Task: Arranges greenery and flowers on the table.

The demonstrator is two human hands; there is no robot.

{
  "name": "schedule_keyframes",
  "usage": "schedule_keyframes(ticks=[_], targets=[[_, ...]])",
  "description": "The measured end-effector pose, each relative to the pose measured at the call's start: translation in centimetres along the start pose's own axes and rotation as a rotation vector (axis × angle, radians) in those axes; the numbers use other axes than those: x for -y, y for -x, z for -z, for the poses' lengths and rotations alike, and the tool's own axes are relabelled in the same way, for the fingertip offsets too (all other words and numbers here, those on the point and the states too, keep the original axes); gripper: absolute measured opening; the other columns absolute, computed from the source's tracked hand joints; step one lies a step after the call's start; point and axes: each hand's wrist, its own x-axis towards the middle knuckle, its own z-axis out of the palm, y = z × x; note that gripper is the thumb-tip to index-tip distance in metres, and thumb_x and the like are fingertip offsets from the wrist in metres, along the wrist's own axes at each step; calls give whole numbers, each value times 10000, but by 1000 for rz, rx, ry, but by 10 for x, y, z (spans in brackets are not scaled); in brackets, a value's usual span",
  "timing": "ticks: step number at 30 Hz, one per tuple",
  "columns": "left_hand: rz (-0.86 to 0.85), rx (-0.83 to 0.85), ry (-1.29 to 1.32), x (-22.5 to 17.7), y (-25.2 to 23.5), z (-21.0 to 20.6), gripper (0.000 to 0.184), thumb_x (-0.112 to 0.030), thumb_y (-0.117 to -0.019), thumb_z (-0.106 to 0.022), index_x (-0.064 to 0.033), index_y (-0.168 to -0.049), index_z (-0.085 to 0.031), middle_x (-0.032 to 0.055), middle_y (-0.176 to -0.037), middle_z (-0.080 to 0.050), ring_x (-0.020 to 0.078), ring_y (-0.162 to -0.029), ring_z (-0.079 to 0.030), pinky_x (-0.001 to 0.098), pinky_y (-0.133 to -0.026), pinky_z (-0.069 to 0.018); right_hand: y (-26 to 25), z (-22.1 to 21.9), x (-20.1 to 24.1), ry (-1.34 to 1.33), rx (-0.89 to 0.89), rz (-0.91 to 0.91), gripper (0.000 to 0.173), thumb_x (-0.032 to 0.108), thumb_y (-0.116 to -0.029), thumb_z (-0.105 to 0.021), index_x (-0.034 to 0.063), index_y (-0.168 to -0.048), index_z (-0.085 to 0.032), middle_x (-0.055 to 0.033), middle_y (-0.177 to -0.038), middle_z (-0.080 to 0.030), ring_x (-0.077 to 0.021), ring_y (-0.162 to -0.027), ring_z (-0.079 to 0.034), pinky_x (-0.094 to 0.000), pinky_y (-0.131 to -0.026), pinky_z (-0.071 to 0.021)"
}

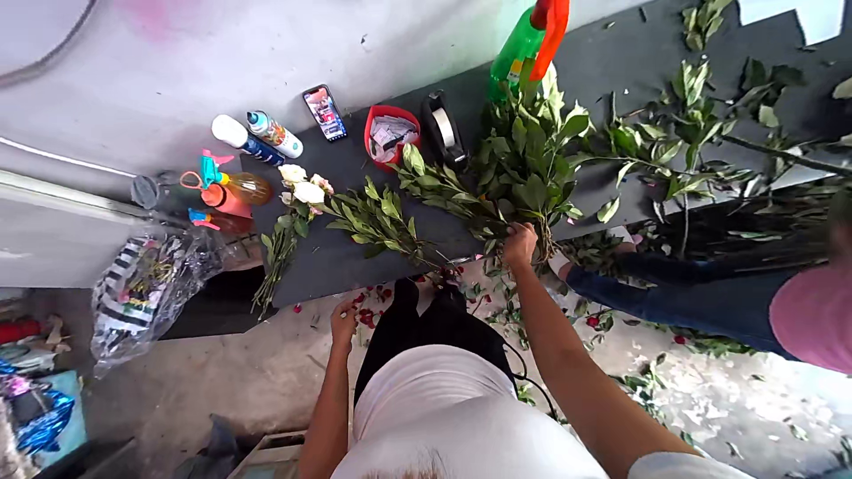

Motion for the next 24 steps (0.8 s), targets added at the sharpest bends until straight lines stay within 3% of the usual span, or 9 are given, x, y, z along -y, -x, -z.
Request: schedule_keyframes(ticks=[4, 8, 10, 13, 15, 17, 19, 21, 24], targets=[[-168, 119, 57, -60, -7, -18, 428, -134, -1072, -480, 61, -1453, -459, 271, -1436, -514, 327, -1236, -579, 458, -988, -508, 24, 31, 20, -134, -100, 94, 265, 35, -1030, -559, -73, -1234, -688, -323, -1318, -606, -479, -1249, -571, -590, -1093, -410], [-427, 410, 109, -148, -5, -61, 510, -171, -1062, -539, 30, -1510, -402, 229, -1478, -505, 300, -1284, -572, 436, -1051, -496, 51, 58, 32, -260, -154, 202, 244, 25, -1019, -579, -111, -1186, -693, -310, -1243, -651, -425, -1163, -635, -534, -1053, -467], [-611, 582, 49, -194, 6, -82, 616, -184, -1020, -583, 1, -1556, -341, 199, -1531, -472, 293, -1340, -537, 441, -1091, -464, 64, 69, 34, -301, -210, 230, 237, 18, -1013, -586, -117, -1175, -695, -304, -1222, -660, -400, -1134, -650, -505, -1032, -488], [-781, 772, 7, -264, 40, -107, 876, -45, -885, -715, 20, -1593, -204, 229, -1546, -438, 305, -1374, -504, 422, -1100, -457, 82, 82, 32, -267, -340, 291, 223, 2, -1001, -585, -112, -1147, -710, -316, -1193, -662, -427, -1122, -649, -535, -1019, -491], [-834, 800, 78, -290, 62, -117, 926, 10, -774, -815, 40, -1530, -280, 202, -1400, -552, 218, -1253, -585, 361, -1046, -509, 97, 90, 31, -228, -447, 343, 210, -8, -991, -587, -103, -1121, -722, -317, -1168, -667, -449, -1100, -653, -560, -999, -497], [-892, 852, 176, -304, 70, -126, 862, 13, -763, -831, 59, -1474, -346, 137, -1311, -604, 119, -1181, -609, 300, -1021, -522, 109, 95, 29, -200, -571, 393, 212, -30, -983, -575, -91, -1113, -731, -312, -1142, -672, -455, -1065, -661, -565, -966, -514], [-891, 915, 270, -311, 73, -132, 794, 36, -777, -807, 41, -1448, -382, 85, -1267, -620, 85, -1142, -616, 280, -998, -531, 118, 100, 25, -180, -689, 442, 221, -64, -966, -560, -96, -1102, -731, -319, -1130, -671, -463, -1048, -666, -568, -937, -530], [-834, 980, 315, -314, 74, -136, 682, 36, -774, -797, -9, -1348, -431, 34, -1175, -650, 80, -1078, -640, 295, -959, -556, 125, 103, 20, -165, -799, 481, 217, -84, -949, -559, -102, -1079, -732, -321, -1105, -672, -473, -1040, -661, -566, -927, -532], [-782, 1065, 315, -319, 75, -141, 575, 23, -761, -811, -75, -1239, -506, -17, -1110, -683, 70, -1044, -660, 289, -934, -568, 132, 106, 9, -130, -944, 528, 215, -88, -948, -562, -85, -1060, -746, -306, -1095, -689, -477, -1064, -663, -598, -1006, -487]])
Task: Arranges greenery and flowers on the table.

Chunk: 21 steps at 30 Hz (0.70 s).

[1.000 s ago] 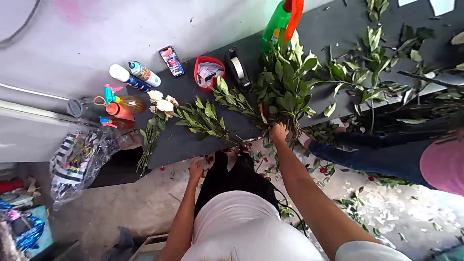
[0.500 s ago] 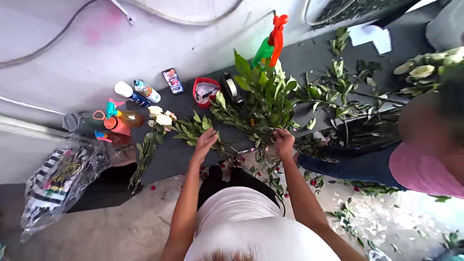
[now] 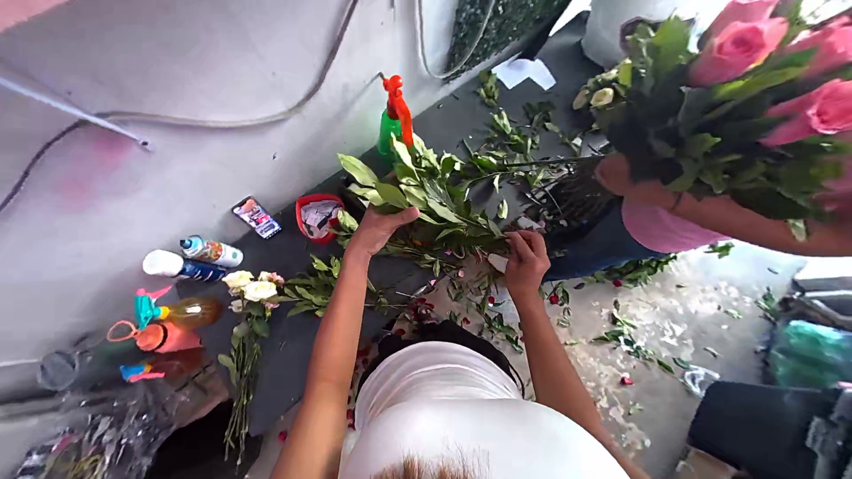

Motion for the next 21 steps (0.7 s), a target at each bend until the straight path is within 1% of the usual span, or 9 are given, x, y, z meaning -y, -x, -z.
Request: schedule_keyframes(ticks=[3, 5, 6, 9, 11, 13, 16, 18, 21], targets=[[-79, 226, 30, 8, -14, 0, 493, -111, -797, -813, -132, -1251, -621, -37, -1282, -671, 81, -1203, -610, 295, -1017, -523, 3, 12, -7, 13, -57, 9, 208, -94, -938, -567, -79, -1035, -750, -286, -1087, -703, -466, -1073, -671, -630, -1073, -428], [-46, 172, 21, 6, -16, -18, 281, 9, -859, -692, -162, -1071, -626, -76, -1051, -691, 38, -988, -659, 249, -849, -581, 1, 23, -5, 34, 34, -60, 221, -86, -946, -561, -82, -1073, -743, -307, -1153, -677, -502, -1129, -632, -653, -1072, -410], [-8, 111, -13, 5, -16, -27, 244, 22, -896, -667, -130, -1075, -600, -49, -1014, -672, 57, -935, -667, 267, -802, -602, -3, 29, -1, 50, 130, -114, 259, -92, -935, -565, -85, -1141, -722, -331, -1244, -622, -531, -1191, -575, -663, -1061, -406], [62, -40, -146, 11, -11, -58, 406, -48, -952, -694, 28, -1317, -534, 111, -1166, -643, 150, -976, -682, 342, -812, -619, -13, 46, 28, 65, 330, -248, 684, -93, -865, -632, -127, -1502, -384, -403, -1540, -313, -613, -1391, -341, -731, -1090, -327], [28, -27, -202, 23, -4, -74, 455, -79, -947, -713, 55, -1341, -529, 157, -1208, -639, 181, -1025, -678, 379, -848, -616, -20, 48, 52, 86, 353, -165, 870, 119, -863, -757, -102, -1557, -281, -366, -1583, -283, -569, -1461, -276, -755, -1132, -239], [-31, -2, -220, 38, 9, -89, 408, -93, -928, -737, 45, -1279, -582, 131, -1156, -670, 145, -1036, -673, 366, -892, -599, -25, 41, 66, 154, 386, -47, 919, 328, -827, -828, -87, -1517, -385, -331, -1536, -406, -542, -1470, -299, -784, -1143, -167], [-4, -11, -216, 51, 26, -102, 408, -83, -920, -748, 56, -1268, -588, 161, -1140, -678, 170, -1021, -681, 374, -893, -597, -21, 25, 55, 202, 408, -65, 397, 146, -865, -786, -109, -1149, -674, -301, -1197, -672, -517, -1259, -558, -751, -1144, -221], [70, -32, -206, 54, 30, -96, 414, -101, -949, -723, 54, -1302, -572, 193, -1176, -663, 209, -1028, -687, 398, -876, -609, -6, 19, 30, 250, 434, -70, 211, 64, -886, -728, -126, -976, -709, -307, -1053, -707, -528, -1149, -614, -742, -1130, -251], [118, -171, -130, 63, 24, -66, 416, -126, -967, -708, 52, -1312, -558, 211, -1193, -650, 247, -1009, -702, 428, -835, -628, 40, 29, -21, 364, 528, -172, 235, 66, -914, -658, -145, -996, -719, -354, -1072, -695, -560, -1144, -616, -713, -1138, -280]])
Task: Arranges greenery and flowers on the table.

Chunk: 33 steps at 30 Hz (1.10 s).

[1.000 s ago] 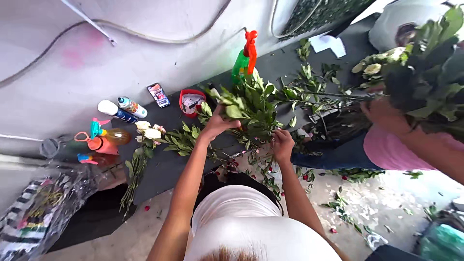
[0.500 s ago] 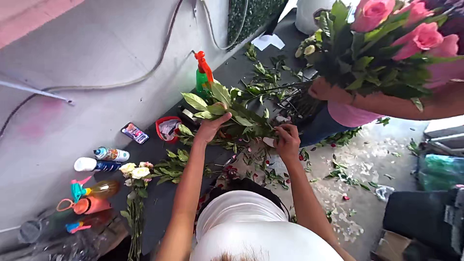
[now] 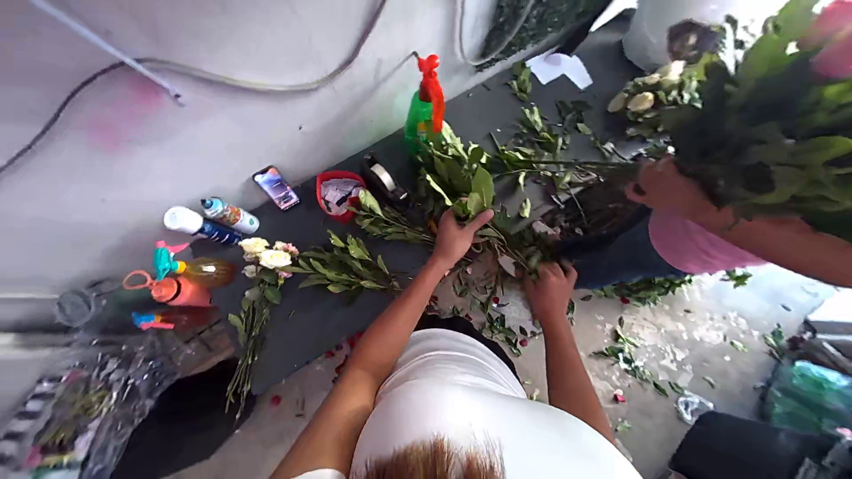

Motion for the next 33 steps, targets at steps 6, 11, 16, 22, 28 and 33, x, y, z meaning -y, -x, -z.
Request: schedule_keyframes(ticks=[6, 11, 16, 22, 28, 33], targets=[[143, -294, 52, 4, -5, 106, 605, -157, -983, -694, 18, -1472, -385, 233, -1330, -583, 311, -1081, -684, 480, -838, -628, 151, -3, -120, 111, 498, -825, 444, 269, -1076, -500, -126, -1210, -650, -403, -1258, -608, -572, -1231, -563, -718, -1022, -408], [327, -441, -20, 43, 18, 197, 664, -181, -971, -715, -5, -1499, -354, 227, -1366, -564, 321, -1096, -671, 479, -839, -617, 185, 45, -100, 93, 909, -1164, 943, 352, -886, -792, -37, -1571, -274, -351, -1595, -271, -476, -1485, -295, -557, -1190, -295], [509, -599, -28, 96, 31, 277, 844, -248, -970, -721, -58, -1590, -181, 253, -1509, -432, 351, -1224, -602, 470, -947, -571, 124, -36, -128, -16, 725, -715, 737, 259, -824, -868, -43, -1412, -542, -388, -1378, -533, -575, -1294, -501, -736, -1034, -400], [463, -925, -9, 126, 86, 262, 961, -337, -978, -702, -123, -1637, -36, 251, -1632, -260, 418, -1428, -406, 546, -1095, -444, -53, -96, 11, -134, 812, -274, 396, 95, -1035, -553, -52, -1402, -561, -314, -1455, -514, -466, -1369, -488, -594, -1141, -379], [628, -951, 26, 151, 184, 228, 690, -131, -1049, -562, -4, -1604, -173, 279, -1568, -375, 380, -1350, -510, 488, -1039, -489, -106, -169, 46, -51, 791, -187, 560, 127, -1018, -572, 1, -1539, -409, -318, -1556, -384, -498, -1417, -414, -643, -1139, -356], [616, -1187, 176, 157, 238, 219, 563, -116, -1076, -484, -2, -1575, -250, 275, -1557, -383, 370, -1331, -514, 492, -1030, -478, -100, -183, 53, 195, 874, -121, 517, 155, -1015, -565, -35, -1486, -467, -320, -1587, -337, -481, -1504, -274, -679, -1162, -267]])
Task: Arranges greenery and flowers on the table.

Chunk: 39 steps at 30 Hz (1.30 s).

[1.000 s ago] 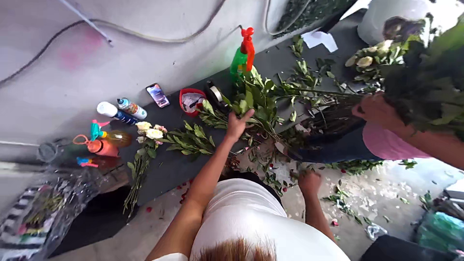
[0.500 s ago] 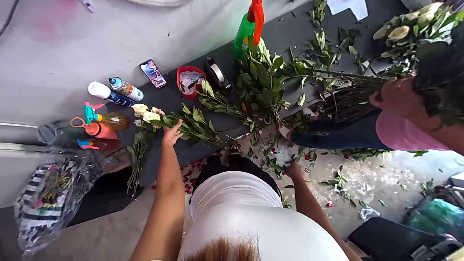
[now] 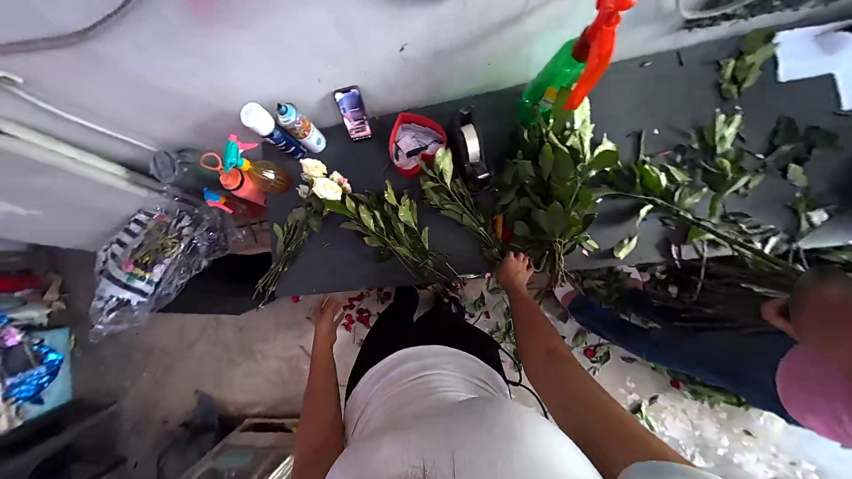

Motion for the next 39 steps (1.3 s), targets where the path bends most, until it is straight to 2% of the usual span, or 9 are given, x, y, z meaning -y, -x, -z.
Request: schedule_keyframes(ticks=[4, 10, 16, 21, 23, 25, 31, 35, 39], targets=[[33, -88, 121, 0, 7, 2, 532, -141, -1093, -451, -9, -1573, -261, 264, -1573, -355, 362, -1341, -500, 488, -1029, -476, 7, -4, 2, -172, -8, -20, 454, 136, -1063, -480, -44, -1480, -469, -333, -1531, -405, -468, -1423, -421, -580, -1133, -388], [-26, 26, 96, -37, 9, -48, 506, -139, -1094, -451, -22, -1564, -303, 258, -1544, -395, 343, -1294, -538, 456, -998, -498, 34, 29, -4, -361, -17, 105, 356, 114, -1070, -513, -104, -1344, -581, -359, -1323, -591, -484, -1304, -537, -566, -1130, -375], [-271, 568, -111, -75, 22, -133, 551, -192, -1076, -509, -52, -1572, -315, 187, -1520, -478, 289, -1307, -557, 455, -1040, -493, 65, 56, -21, -539, -116, 203, 291, 85, -1046, -561, -122, -1239, -631, -331, -1188, -655, -401, -1144, -634, -525, -1039, -456], [-487, 1027, -190, -116, 35, -212, 844, -200, -954, -646, 15, -1601, -148, 204, -1558, -433, 253, -1391, -494, 413, -1132, -435, 90, 69, -31, -640, -88, 326, 236, 50, -1041, -545, -139, -1153, -629, -257, -1039, -672, -246, -923, -651, -408, -895, -524], [-510, 1064, -69, -135, 51, -233, 817, -243, -880, -764, 31, -1507, -317, 166, -1419, -538, 200, -1273, -550, 380, -1080, -479, 104, 77, -28, -552, -51, 337, 238, 65, -1049, -542, -132, -1146, -631, -255, -1029, -669, -259, -912, -646, -420, -888, -518], [-477, 1112, 86, -150, 66, -249, 792, -312, -781, -845, -3, -1396, -455, 97, -1332, -622, 145, -1186, -609, 343, -1007, -527, 116, 82, -24, -443, -25, 341, 252, 76, -1049, -550, -128, -1161, -649, -297, -1078, -678, -358, -996, -660, -506, -954, -493], [-384, 982, 364, -162, 94, -283, 363, -170, -1073, -484, -32, -1409, -486, 63, -1018, -684, 179, -904, -704, 365, -858, -603, 134, 80, -13, -345, -138, 314, 380, 101, -1033, -593, -69, -1371, -574, -335, -1315, -605, -493, -1234, -586, -618, -1075, -421], [-395, 916, 416, -156, 116, -277, 287, -200, -1084, -477, -51, -1328, -507, 36, -974, -664, 157, -885, -697, 349, -836, -607, 149, 85, 6, -368, -491, 546, 1005, 169, -786, -881, -38, -1579, -298, -351, -1593, -281, -580, -1398, -368, -738, -1098, -326], [-363, 916, 431, -136, 152, -269, 252, -201, -1094, -444, -40, -1264, -537, 27, -932, -668, 150, -861, -699, 354, -845, -605, 153, 93, 56, -269, -593, 649, 825, 273, -800, -873, -65, -1446, -489, -298, -1449, -519, -488, -1323, -516, -695, -1108, -337]])
